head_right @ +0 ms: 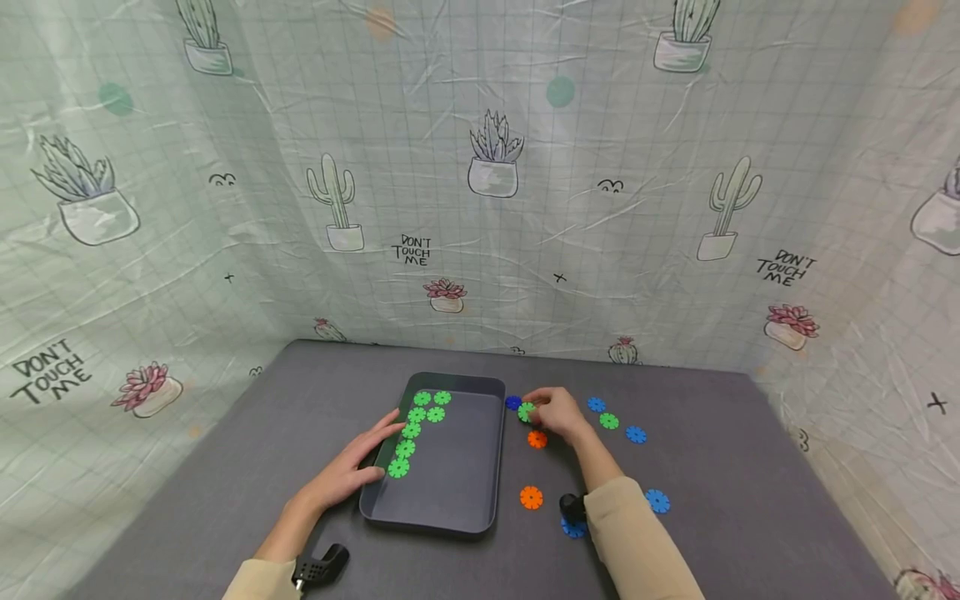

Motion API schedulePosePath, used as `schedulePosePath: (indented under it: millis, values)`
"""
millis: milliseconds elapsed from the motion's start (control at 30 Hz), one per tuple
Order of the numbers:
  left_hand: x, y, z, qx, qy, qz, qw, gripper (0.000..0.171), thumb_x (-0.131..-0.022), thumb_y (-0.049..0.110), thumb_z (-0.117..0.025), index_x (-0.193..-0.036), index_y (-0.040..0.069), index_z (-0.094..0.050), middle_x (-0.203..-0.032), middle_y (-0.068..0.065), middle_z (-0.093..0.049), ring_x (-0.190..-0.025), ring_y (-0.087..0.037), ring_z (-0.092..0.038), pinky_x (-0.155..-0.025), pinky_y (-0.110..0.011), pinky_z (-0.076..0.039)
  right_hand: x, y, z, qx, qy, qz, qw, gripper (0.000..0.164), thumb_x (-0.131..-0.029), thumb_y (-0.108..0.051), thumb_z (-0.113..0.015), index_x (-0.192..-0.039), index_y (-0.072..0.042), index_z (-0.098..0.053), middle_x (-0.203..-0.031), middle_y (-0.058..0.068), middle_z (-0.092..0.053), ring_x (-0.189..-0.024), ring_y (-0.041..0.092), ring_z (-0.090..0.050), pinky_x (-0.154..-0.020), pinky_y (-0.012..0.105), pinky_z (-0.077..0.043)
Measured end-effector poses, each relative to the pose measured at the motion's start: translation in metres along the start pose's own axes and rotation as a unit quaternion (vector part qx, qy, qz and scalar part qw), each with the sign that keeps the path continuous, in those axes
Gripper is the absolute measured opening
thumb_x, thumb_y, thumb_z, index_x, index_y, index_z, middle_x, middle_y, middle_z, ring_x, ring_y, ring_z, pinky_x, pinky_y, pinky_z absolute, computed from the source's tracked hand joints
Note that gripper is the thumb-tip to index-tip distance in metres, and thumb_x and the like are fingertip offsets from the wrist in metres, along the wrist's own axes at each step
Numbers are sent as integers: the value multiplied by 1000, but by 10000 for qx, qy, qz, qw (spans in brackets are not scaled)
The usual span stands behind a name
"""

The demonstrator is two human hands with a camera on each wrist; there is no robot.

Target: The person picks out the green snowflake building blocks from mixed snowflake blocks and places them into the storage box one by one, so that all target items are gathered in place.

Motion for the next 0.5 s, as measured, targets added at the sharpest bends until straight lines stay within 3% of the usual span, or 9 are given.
schedulePosePath:
  millis: [267,500]
  values:
    - [0,0,-1,-22,15,-9,10000,71,-83,8,-59,-152,6,-45,-164,-14,-25,-146,-41,-28,-103,-74,-21,2,-10,3,-517,-146,-140,9985,35,-95,-3,-62,-128,8,-64,-101,15,-70,-90,29,-68,-82,44,-53]
    - [0,-2,-1,-38,30,5,10000,70,-83,8,-59,-152,6,-45,-165,-13,-25,-146,-41,-28,-102,-74,-22,3,-24,1,-776,-188,-16,9968,37,-95,-5,-64,-130,7,-63,-108,13,-70,-100,35,-69,-91,47,-52]
Point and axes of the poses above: each hand's wrist, its own x-axis away from the middle knuckle, its own z-axis out of the back of the hand, y = z × x, the point moved 1 cm from there along -x, towards the middle knuckle
